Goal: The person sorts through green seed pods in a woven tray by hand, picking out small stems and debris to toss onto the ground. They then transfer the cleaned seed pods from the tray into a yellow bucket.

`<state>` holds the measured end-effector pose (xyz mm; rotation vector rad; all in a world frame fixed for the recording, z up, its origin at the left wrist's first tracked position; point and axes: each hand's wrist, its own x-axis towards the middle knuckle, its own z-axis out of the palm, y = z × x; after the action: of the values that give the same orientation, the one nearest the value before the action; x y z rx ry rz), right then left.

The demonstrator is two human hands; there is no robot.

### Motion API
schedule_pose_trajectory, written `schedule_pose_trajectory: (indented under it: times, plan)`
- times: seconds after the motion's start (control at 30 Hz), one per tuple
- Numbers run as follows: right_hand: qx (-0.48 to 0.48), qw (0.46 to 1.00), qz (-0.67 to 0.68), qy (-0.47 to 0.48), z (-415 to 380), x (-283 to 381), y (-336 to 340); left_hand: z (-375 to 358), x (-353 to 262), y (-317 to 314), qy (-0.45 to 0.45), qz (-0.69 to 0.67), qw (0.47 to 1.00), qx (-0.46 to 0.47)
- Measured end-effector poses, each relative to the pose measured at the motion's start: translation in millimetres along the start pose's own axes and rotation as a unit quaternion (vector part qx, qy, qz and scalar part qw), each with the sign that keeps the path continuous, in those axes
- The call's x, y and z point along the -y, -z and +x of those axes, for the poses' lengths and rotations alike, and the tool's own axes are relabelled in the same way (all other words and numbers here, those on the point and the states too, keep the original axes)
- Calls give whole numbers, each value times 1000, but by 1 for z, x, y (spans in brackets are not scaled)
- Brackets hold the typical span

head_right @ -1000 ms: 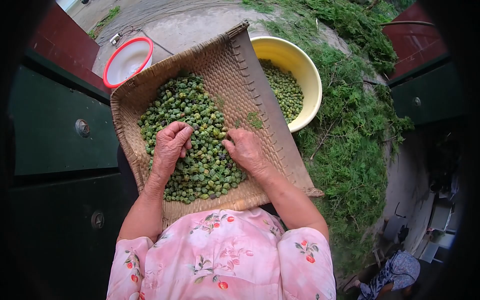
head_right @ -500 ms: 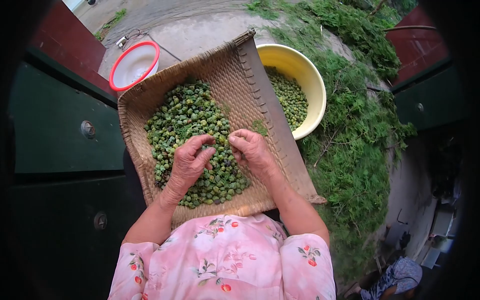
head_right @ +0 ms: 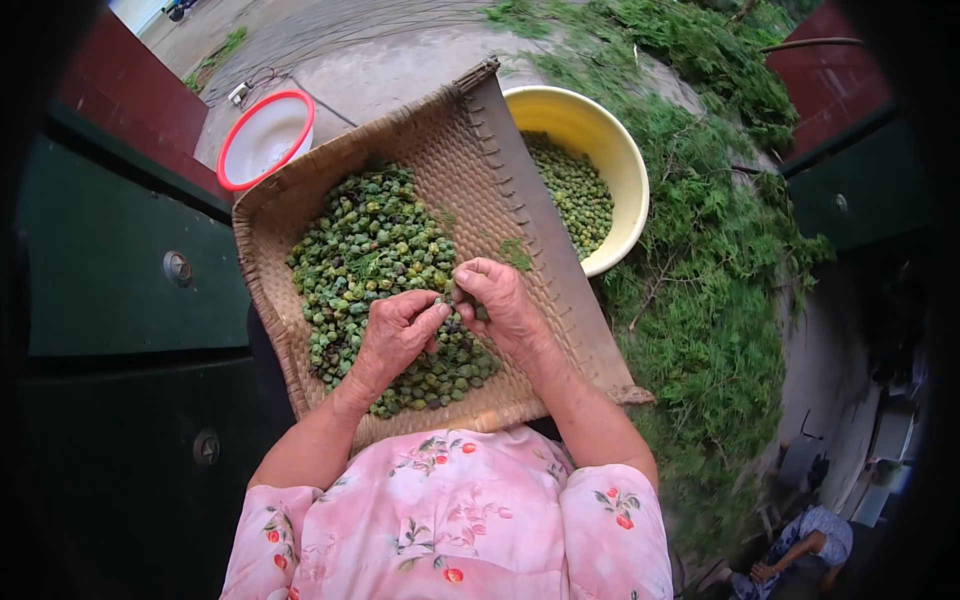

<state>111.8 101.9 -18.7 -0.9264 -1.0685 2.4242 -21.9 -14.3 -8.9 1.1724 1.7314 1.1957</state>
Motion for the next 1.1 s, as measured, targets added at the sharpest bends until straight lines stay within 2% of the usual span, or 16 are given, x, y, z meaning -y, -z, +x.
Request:
schedule_pose_trajectory:
  times: [0.1,0.2,0.3,0.4,0.5,0.6,0.7,0.8,0.9,1.0,1.1]
  plan:
    - [-42,999,15,9,2,0,4,0,12,-2,-27,14,999,-15]
    - [-108,992,-59,23,2,2,6,-2,-3,0,28,-42,999,-19]
    - [-122,991,-54,21,3,0,12,-2,-2,-1,21,-27,999,-13]
    - [-104,994,16,34,4,-1,12,-1,7,-4,-14,4,1000,-24]
    - [-69,997,25,29,8,-7,17,1,13,-9,-42,38,997,-54]
    - [-45,999,-24,-4,5,-5,12,3,6,-11,-58,87,993,-63]
    - [-31,995,-92,-1,2,-3,-1,6,4,-12,-110,198,970,-88]
    - [7,991,-134,1,-1,-2,-7,6,-4,-13,-88,231,966,-79]
    - [-17,997,-76,-6,0,-1,-3,7,-2,-11,-107,229,964,-77]
    - [-36,991,128,32,8,-4,12,9,4,-12,-52,124,988,-81]
    - [-51,974,218,36,15,-7,27,7,-3,-11,33,-10,999,-33]
